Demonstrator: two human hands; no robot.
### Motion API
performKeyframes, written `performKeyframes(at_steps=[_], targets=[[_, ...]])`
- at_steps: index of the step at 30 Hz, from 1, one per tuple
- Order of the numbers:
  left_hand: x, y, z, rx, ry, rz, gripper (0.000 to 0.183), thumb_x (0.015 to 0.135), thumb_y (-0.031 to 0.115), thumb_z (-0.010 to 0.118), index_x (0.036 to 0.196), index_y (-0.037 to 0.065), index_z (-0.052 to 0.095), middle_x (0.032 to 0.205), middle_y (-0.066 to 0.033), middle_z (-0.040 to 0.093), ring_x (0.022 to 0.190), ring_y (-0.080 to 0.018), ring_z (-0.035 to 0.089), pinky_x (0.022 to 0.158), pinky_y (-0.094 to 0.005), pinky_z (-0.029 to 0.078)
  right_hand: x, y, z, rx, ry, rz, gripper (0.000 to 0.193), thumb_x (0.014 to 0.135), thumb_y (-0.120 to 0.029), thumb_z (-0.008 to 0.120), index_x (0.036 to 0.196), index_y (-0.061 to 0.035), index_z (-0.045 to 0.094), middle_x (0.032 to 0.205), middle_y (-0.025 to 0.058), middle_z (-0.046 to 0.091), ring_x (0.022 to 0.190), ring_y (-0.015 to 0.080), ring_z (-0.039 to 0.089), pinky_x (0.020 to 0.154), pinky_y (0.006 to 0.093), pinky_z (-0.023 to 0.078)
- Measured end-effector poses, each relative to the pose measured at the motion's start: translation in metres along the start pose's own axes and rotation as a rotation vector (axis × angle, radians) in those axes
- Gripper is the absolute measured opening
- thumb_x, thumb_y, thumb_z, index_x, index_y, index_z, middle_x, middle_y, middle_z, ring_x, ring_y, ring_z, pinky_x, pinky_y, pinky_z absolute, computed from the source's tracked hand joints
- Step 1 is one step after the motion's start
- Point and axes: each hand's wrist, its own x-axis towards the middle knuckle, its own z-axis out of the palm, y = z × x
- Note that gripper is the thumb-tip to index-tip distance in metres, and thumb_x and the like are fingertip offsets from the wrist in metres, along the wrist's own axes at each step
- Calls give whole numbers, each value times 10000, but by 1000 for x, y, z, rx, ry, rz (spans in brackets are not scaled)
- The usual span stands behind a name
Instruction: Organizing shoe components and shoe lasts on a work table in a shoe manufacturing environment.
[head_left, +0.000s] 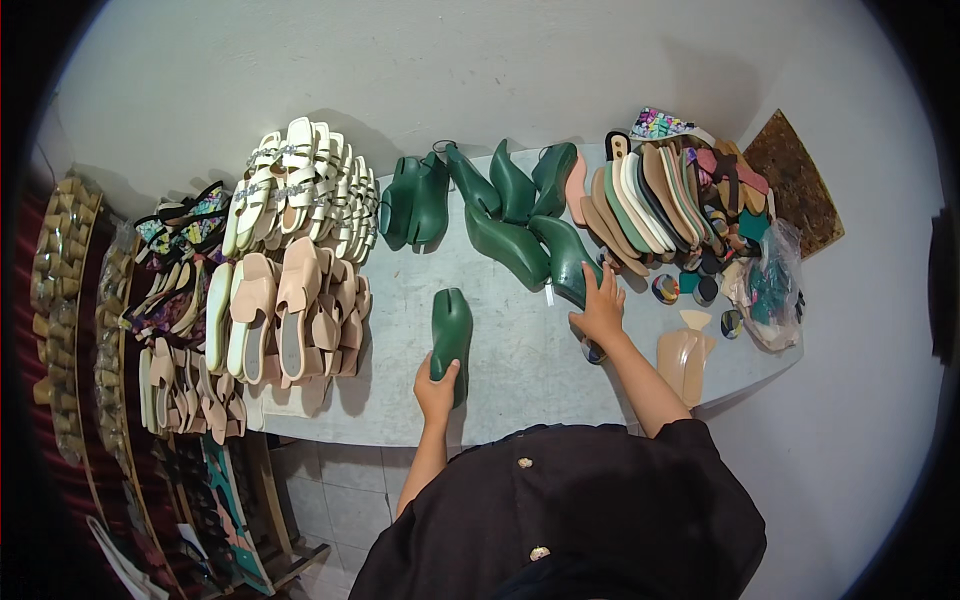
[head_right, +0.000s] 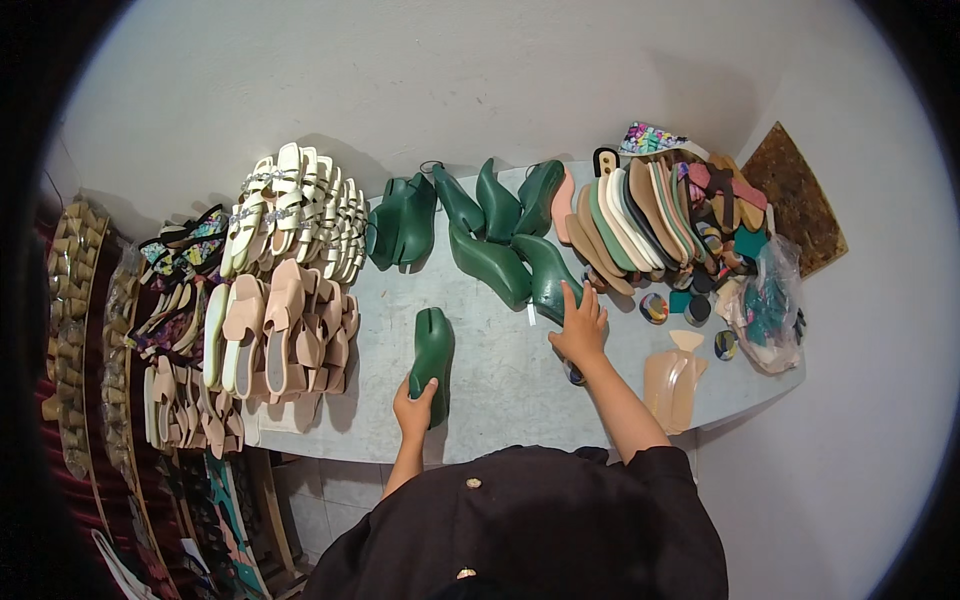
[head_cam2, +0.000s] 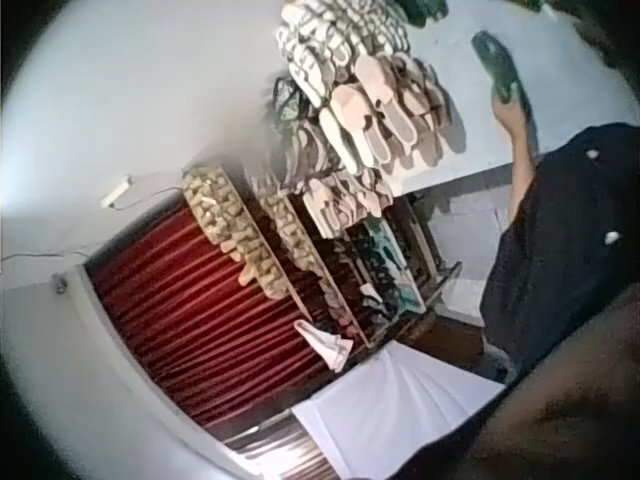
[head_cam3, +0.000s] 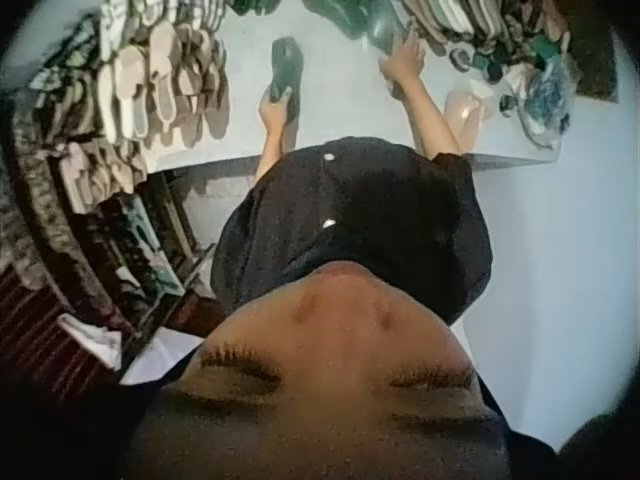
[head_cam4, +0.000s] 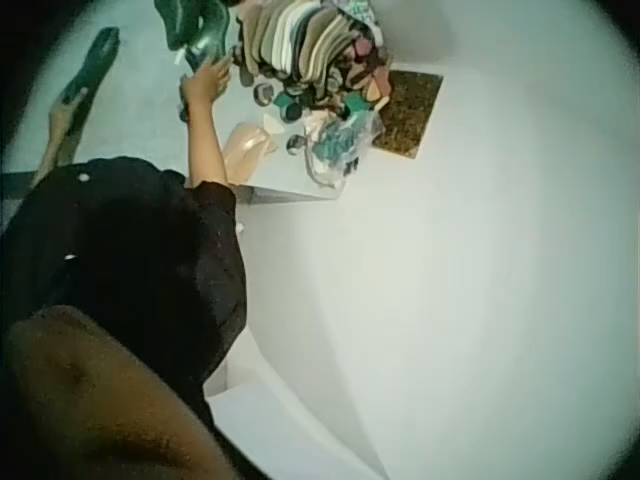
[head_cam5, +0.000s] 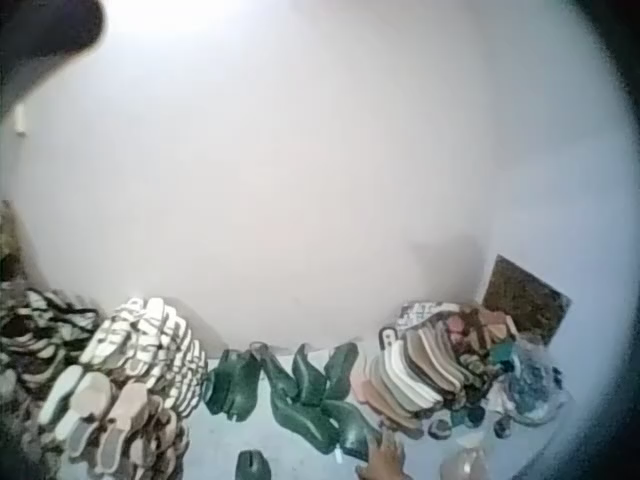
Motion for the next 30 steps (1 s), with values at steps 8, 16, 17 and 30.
performKeyframes(at_steps=[8,16,17,30], targets=[[0,6,11,-19,-77,63,600,784,196,632,1288,-37,403,1156,-262,550,1069,-312,559,898,-339,421,16,8,12,-192,10,-6,967,575,-166,757,1391,-231,241,1322,191,330,1235,344,321,985,551,255],[8,22,25,83,-164,32,609,817,237,580,1304,-57,362,1233,-282,482,1138,-366,493,949,-375,385,28,-8,-6,-49,-154,157,903,586,-349,699,1373,-157,299,1000,193,576,951,347,566,935,483,331],[10,22,31,56,-175,68,613,823,243,571,1308,-60,351,1251,-284,463,1159,-371,472,964,-376,370,31,0,3,190,-134,263,813,615,-353,664,1326,-104,356,959,188,590,929,319,580,889,415,378],[19,25,60,-107,-207,86,645,818,194,586,1324,-81,295,1308,-287,391,1228,-374,389,1022,-368,302,-53,-13,-18,1026,-404,280,523,733,-238,557,1171,23,441,977,105,549,912,188,523,813,288,418]])
